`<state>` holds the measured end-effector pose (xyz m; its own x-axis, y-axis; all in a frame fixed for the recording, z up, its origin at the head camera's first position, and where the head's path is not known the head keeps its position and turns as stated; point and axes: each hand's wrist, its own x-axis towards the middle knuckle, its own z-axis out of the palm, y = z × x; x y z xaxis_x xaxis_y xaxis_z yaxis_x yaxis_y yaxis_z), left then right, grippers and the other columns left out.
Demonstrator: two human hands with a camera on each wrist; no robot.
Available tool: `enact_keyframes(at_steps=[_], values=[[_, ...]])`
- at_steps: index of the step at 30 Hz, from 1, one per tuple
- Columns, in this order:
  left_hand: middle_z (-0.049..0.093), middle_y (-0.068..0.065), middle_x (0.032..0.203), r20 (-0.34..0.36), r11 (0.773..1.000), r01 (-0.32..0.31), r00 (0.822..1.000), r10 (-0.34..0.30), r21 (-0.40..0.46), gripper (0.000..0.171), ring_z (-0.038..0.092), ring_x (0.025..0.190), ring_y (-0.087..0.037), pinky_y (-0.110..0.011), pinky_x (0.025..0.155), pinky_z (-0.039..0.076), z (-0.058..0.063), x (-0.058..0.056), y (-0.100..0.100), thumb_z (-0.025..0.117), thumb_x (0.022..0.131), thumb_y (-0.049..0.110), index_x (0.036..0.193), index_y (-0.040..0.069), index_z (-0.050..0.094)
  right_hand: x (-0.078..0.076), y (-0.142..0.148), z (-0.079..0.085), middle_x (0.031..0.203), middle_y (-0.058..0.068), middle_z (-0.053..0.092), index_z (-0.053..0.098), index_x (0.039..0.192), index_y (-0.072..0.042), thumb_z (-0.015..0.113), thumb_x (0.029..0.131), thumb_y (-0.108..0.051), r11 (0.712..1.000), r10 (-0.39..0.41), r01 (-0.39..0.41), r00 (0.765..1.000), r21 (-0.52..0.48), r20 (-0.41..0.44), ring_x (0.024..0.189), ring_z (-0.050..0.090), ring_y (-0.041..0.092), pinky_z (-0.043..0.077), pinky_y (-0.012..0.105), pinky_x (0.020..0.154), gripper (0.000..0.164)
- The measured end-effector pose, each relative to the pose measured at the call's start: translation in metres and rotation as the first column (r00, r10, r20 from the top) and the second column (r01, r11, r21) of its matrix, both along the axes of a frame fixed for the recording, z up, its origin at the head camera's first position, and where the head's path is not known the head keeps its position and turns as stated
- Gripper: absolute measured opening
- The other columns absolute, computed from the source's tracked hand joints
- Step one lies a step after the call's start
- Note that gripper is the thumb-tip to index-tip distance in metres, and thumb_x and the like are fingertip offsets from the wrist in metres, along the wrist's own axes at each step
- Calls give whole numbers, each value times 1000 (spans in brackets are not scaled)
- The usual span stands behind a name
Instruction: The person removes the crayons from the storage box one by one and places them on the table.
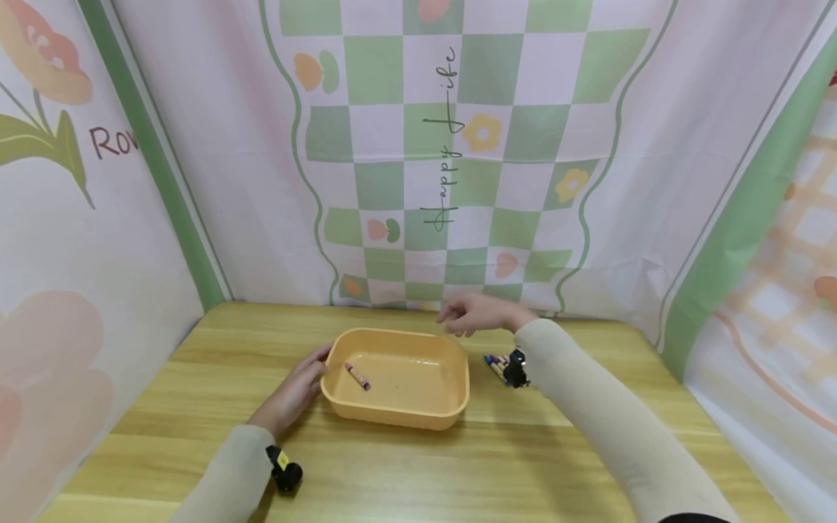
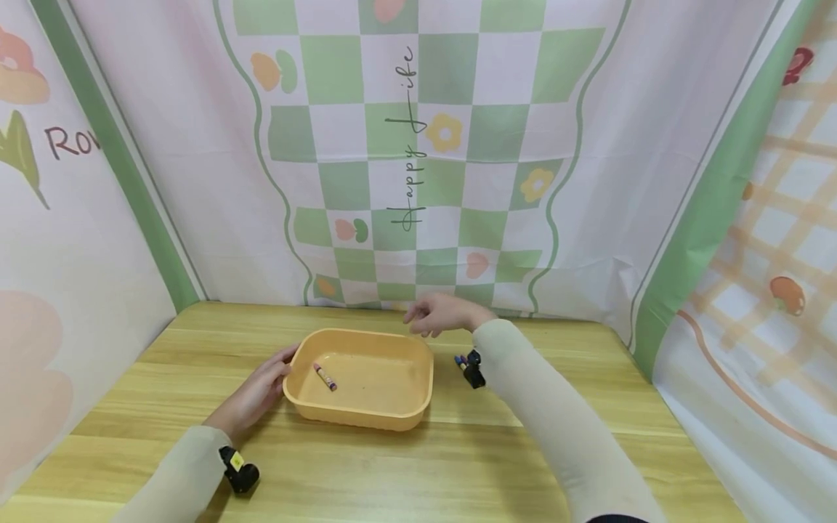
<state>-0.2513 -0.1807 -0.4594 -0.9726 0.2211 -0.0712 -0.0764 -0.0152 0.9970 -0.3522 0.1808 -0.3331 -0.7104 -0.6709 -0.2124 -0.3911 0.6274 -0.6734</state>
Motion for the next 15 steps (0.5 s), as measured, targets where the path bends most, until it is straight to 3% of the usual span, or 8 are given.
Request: enact_keyframes(at_steps=[3, 8, 15], values=[[14, -14, 165, 4, 1000, -3, 1000, 3, -3, 60, 23, 148, -34, -46, 117, 29, 0, 0, -1, 40, 101, 12, 158, 4, 24, -1, -21, -6, 104, 18, 69, 62, 127, 2, 64, 95, -17, 1000, 29, -29, 999, -3, 24, 96, 67, 31, 58, 41, 84, 37], [15, -14, 165, 6, 1000, -3, 1000, 3, 12, 60, 24, 148, -33, -47, 117, 29, 0, -1, -1, 41, 100, 11, 158, 4, 25, -1, -56, -16, 98, 7, 70, 65, 125, -4, 68, 93, -18, 998, 64, -65, 997, 27, 35, 90, 68, 23, 59, 33, 78, 35], [14, -16, 165, -2, 1000, 6, 1000, -6, 21, 60, 24, 147, -35, -47, 116, 30, 1, 0, -1, 40, 101, 10, 158, 3, 23, 3, -95, -30, 99, 3, 70, 65, 123, -3, 72, 92, -18, 995, 90, -94, 989, 30, 113, 94, 68, 26, 59, 39, 83, 35]])
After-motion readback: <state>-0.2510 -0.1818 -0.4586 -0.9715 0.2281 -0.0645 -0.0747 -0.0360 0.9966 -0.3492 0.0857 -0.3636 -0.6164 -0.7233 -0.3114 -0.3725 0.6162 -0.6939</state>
